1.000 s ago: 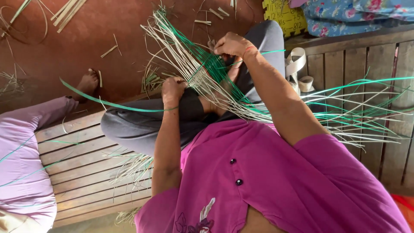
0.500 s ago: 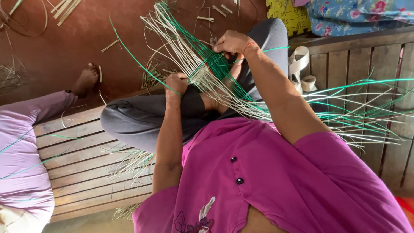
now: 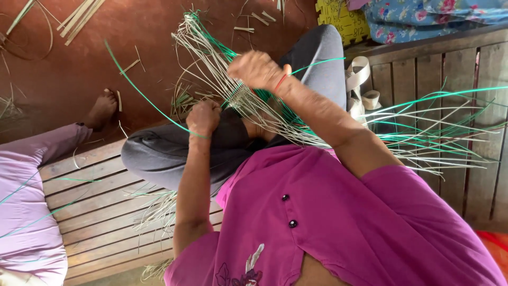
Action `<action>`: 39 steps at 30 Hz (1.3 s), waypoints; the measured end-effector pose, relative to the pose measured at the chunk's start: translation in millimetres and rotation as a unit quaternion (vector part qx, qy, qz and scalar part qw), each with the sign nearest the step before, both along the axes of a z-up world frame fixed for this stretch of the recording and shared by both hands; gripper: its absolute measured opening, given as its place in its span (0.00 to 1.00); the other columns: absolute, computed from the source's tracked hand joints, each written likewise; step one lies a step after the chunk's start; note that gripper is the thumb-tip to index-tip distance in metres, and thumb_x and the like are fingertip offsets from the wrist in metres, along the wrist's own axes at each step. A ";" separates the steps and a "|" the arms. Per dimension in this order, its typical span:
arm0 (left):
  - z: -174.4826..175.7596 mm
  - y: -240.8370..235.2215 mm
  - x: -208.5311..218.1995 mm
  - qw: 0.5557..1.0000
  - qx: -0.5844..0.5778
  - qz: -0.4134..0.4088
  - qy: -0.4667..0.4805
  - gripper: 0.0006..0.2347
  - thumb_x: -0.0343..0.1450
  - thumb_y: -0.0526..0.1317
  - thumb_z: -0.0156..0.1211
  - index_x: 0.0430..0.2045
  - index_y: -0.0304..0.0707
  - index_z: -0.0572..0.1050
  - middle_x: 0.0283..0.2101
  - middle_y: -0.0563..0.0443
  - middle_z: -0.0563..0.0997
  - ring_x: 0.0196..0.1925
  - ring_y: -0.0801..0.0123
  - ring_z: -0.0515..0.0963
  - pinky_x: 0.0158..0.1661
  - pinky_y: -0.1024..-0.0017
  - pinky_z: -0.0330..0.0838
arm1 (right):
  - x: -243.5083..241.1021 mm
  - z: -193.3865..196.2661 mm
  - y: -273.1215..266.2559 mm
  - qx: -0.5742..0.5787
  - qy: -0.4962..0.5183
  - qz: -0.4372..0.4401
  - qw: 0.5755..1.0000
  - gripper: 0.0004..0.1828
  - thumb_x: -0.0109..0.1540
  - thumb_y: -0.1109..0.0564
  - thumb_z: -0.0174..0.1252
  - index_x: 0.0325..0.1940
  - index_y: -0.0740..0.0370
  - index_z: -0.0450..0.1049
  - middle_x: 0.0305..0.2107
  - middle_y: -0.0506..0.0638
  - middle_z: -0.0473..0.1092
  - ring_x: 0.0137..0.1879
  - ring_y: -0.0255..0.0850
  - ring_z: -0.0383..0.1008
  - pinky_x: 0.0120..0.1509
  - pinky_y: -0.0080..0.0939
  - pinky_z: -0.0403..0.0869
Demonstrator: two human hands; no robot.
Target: The person sits cross-legged on the floor and weaves green and white plastic strips into a basket using a circular frame. They repeatedly pull and interlace the strips by hand to build up the basket walls.
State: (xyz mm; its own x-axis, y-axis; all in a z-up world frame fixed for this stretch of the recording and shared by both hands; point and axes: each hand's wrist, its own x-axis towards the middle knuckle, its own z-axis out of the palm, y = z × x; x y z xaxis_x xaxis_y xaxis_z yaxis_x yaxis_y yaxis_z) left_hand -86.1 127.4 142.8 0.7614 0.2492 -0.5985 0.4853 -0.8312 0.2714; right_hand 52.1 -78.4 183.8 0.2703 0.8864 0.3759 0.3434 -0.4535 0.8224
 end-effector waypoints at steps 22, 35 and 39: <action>-38.8 119.3 -17.5 0.843 0.392 -0.143 -0.339 0.05 0.60 0.43 0.67 0.25 0.61 0.78 0.26 0.55 0.73 0.26 0.56 0.78 0.23 0.58 0.73 | -44.3 -177.7 109.3 0.097 0.753 -0.180 0.625 0.13 0.62 0.50 0.58 0.35 0.61 0.82 0.30 0.58 0.77 0.42 0.61 0.82 0.43 0.65 0.79; -39.3 -4.8 -4.9 0.980 0.160 0.027 -0.116 0.09 0.67 0.50 0.61 0.31 0.49 0.81 0.31 0.49 0.80 0.37 0.46 0.86 0.39 0.49 0.83 | -43.8 -139.9 113.2 0.066 0.780 -0.130 0.609 0.15 0.60 0.52 0.64 0.41 0.68 0.83 0.35 0.63 0.80 0.46 0.63 0.82 0.46 0.69 0.79; -41.7 -7.9 -1.8 0.979 0.176 -0.007 -0.098 0.10 0.67 0.49 0.60 0.27 0.46 0.81 0.29 0.50 0.81 0.37 0.47 0.87 0.38 0.50 0.82 | -46.8 -172.0 118.4 0.068 0.786 -0.136 0.600 0.16 0.59 0.50 0.66 0.40 0.67 0.84 0.34 0.63 0.80 0.45 0.62 0.82 0.45 0.70 0.79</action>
State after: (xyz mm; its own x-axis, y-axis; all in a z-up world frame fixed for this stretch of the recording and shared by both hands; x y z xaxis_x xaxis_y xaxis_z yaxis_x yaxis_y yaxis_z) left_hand -87.9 119.5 101.1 0.8577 0.4033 -0.3188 0.4409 -0.8960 0.0528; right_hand 5.3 40.0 11.7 0.5128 0.7198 -0.4680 0.5444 -0.6941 -0.4710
